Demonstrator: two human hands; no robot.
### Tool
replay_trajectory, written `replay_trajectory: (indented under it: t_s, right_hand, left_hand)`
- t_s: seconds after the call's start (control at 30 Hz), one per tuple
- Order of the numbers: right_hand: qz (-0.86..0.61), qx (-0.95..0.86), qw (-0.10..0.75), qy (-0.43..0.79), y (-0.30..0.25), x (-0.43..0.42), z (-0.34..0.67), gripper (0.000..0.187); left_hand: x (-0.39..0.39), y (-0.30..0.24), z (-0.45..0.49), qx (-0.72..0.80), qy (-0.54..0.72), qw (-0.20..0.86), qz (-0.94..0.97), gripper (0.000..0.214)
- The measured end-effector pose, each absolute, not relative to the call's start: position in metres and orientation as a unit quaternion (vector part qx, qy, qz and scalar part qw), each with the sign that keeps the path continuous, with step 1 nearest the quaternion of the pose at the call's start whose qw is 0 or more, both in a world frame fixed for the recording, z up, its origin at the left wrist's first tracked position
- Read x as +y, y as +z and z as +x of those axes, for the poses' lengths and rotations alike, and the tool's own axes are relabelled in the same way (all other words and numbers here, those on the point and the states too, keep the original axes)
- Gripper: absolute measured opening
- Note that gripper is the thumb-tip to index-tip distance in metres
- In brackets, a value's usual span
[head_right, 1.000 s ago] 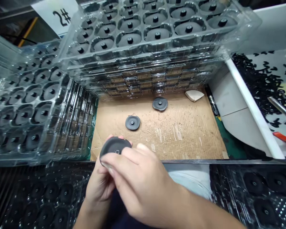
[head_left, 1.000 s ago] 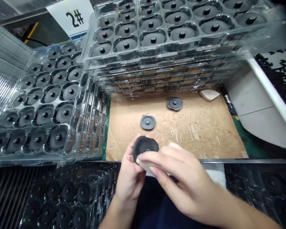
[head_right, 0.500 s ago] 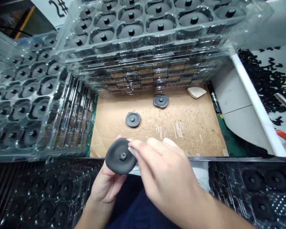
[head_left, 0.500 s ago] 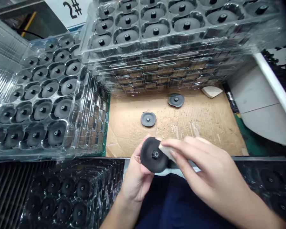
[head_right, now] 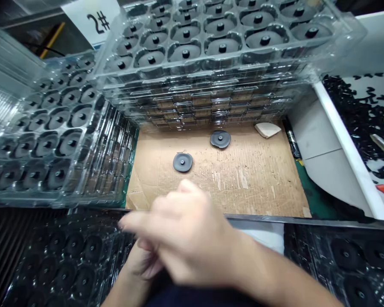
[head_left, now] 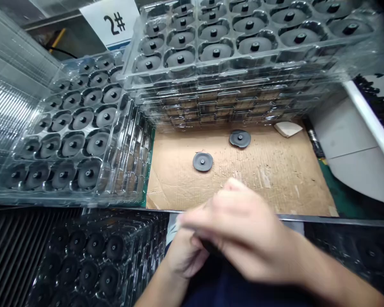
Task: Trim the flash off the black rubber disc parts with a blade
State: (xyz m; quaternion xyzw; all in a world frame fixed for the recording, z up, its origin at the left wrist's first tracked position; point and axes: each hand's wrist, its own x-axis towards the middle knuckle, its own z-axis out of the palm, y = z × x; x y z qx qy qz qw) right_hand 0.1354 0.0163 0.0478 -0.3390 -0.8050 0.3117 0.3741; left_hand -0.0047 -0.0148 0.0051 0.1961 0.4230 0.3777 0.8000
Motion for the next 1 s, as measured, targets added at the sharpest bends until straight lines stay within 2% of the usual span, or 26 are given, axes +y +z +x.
replay_trajectory:
  t_s: [0.1, 0.17, 0.27, 0.37, 0.47, 0.6, 0.7, 0.8, 0.87, 1.0]
  right_hand:
    - [-0.519, -0.666, 0.407, 0.349, 0.017, 0.025, 0.153, 0.021]
    - [-0.602, -0.603, 0.388, 0.352, -0.013, 0.028, 0.167, 0.022]
    - [-0.619, -0.606, 0.371, 0.335, -0.056, 0.018, 0.176, 0.022]
    - [-0.635, -0.590, 0.405, 0.291, -0.076, -0.004, 0.170, 0.028]
    - [-0.631, -0.584, 0.430, 0.277, -0.071, -0.026, 0.156, 0.030]
    - [-0.578, -0.634, 0.409, 0.311, -0.054, -0.039, 0.143, 0.024]
    - [-0.549, -0.663, 0.400, 0.315, -0.048, -0.043, 0.142, 0.023]
    - [-0.531, -0.687, 0.394, 0.301, -0.045, -0.050, 0.146, 0.025]
    - [-0.510, -0.710, 0.390, 0.290, -0.040, -0.056, 0.149, 0.030]
    - [-0.443, -0.762, 0.388, 0.271, -0.024, -0.073, 0.148, 0.041]
  left_hand:
    - [-0.018, 0.007, -0.005, 0.327, 0.397, 0.850, 0.113, 0.043]
    - [-0.022, 0.007, -0.008, 0.283, 0.412, 0.864, 0.065, 0.049]
    - [-0.027, 0.006, -0.013, 0.248, 0.414, 0.876, 0.027, 0.053]
    - [-0.032, 0.005, -0.017, 0.220, 0.415, 0.883, 0.016, 0.058]
    - [-0.037, 0.006, -0.021, 0.207, 0.410, 0.888, 0.025, 0.057]
    - [-0.048, 0.009, -0.026, 0.228, 0.422, 0.874, 0.072, 0.051]
    - [-0.060, 0.009, -0.029, 0.306, 0.489, 0.769, 0.276, 0.055]
    - [-0.073, 0.010, -0.032, 0.418, 0.499, 0.505, 0.567, 0.094]
    - [-0.079, 0.011, -0.036, 0.445, 0.471, 0.373, 0.664, 0.111]
    - [-0.090, 0.013, -0.043, 0.448, 0.474, 0.300, 0.696, 0.111]
